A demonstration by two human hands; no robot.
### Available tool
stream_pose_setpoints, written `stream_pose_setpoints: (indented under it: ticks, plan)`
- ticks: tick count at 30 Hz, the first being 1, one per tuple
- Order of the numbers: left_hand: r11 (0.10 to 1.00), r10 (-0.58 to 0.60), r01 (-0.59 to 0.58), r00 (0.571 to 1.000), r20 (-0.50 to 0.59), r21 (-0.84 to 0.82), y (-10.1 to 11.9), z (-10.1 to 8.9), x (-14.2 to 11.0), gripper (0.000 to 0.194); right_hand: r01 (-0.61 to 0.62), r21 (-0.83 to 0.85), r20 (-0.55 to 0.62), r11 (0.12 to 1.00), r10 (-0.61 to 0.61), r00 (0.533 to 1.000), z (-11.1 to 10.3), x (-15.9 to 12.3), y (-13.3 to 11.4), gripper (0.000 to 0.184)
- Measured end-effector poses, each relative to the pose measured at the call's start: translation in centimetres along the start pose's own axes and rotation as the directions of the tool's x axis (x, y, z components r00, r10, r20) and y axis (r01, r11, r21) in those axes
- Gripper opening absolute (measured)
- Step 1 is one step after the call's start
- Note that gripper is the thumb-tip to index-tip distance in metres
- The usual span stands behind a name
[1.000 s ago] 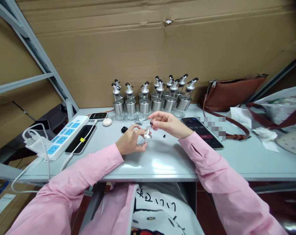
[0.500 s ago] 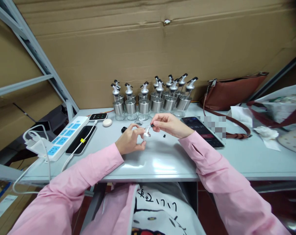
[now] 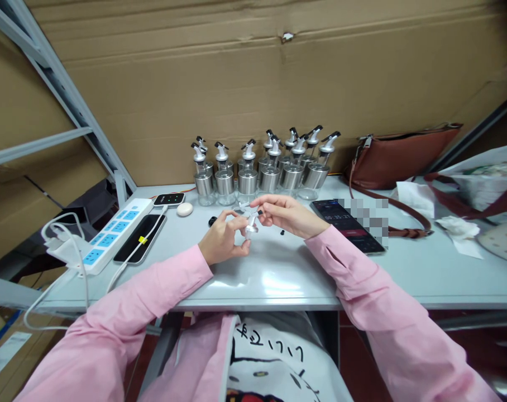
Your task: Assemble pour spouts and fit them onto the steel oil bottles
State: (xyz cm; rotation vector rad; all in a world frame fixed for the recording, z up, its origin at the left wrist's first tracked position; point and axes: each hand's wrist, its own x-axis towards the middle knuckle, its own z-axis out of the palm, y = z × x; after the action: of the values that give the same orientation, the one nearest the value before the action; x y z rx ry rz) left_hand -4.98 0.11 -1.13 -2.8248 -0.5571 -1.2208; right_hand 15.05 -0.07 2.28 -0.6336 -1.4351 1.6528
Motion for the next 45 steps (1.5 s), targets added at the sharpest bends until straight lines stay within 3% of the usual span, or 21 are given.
stream_pose_setpoints:
  ticks: [8,15,22,26,30,34,39,45]
  plan:
    - [0.997,0.077,-0.075,0.995,-0.059,0.036,-0.6,0.4,-0.3,0.027,-0.109,0.097,0.082,0.989,0.101,0.992,-0.2,-0.1,0.6,0.028]
    - [0.985,0.168,-0.161,0.980,-0.103,0.067,-1.0,0.8,-0.4,0.035,-0.104,0.086,0.077,0.991,0.097,0.992,-0.2,0.0,1.0,0.028]
    - [0.986,0.152,-0.145,0.985,-0.085,0.083,-1.0,0.7,-0.4,0.034,-0.059,0.007,0.049,0.998,0.058,0.997,0.2,0.0,1.0,0.033]
    - [0.991,0.093,-0.089,0.995,-0.031,0.102,-0.8,0.5,-0.3,0.038,-0.052,-0.069,0.009,0.996,0.053,0.999,0.2,0.3,1.2,0.027]
    - [0.984,-0.074,0.066,0.996,0.042,0.165,-0.4,-0.3,0.0,0.050,-0.015,-0.072,-0.050,0.997,0.011,0.999,0.1,0.4,1.1,0.029]
    - [0.957,-0.196,0.149,0.965,0.176,0.248,-0.4,-0.5,0.2,0.038,0.049,-0.043,-0.121,0.998,-0.054,0.991,-0.1,0.4,0.7,0.029]
    - [0.925,-0.276,0.163,0.910,0.309,0.344,-0.9,0.4,-0.1,0.023,0.074,-0.021,-0.161,0.997,-0.076,0.984,-0.3,0.4,0.3,0.027]
    - [0.914,-0.315,0.186,0.884,0.344,0.360,-1.7,0.8,-0.5,0.022,0.064,-0.005,-0.162,0.998,-0.064,0.985,-0.4,0.4,0.6,0.026]
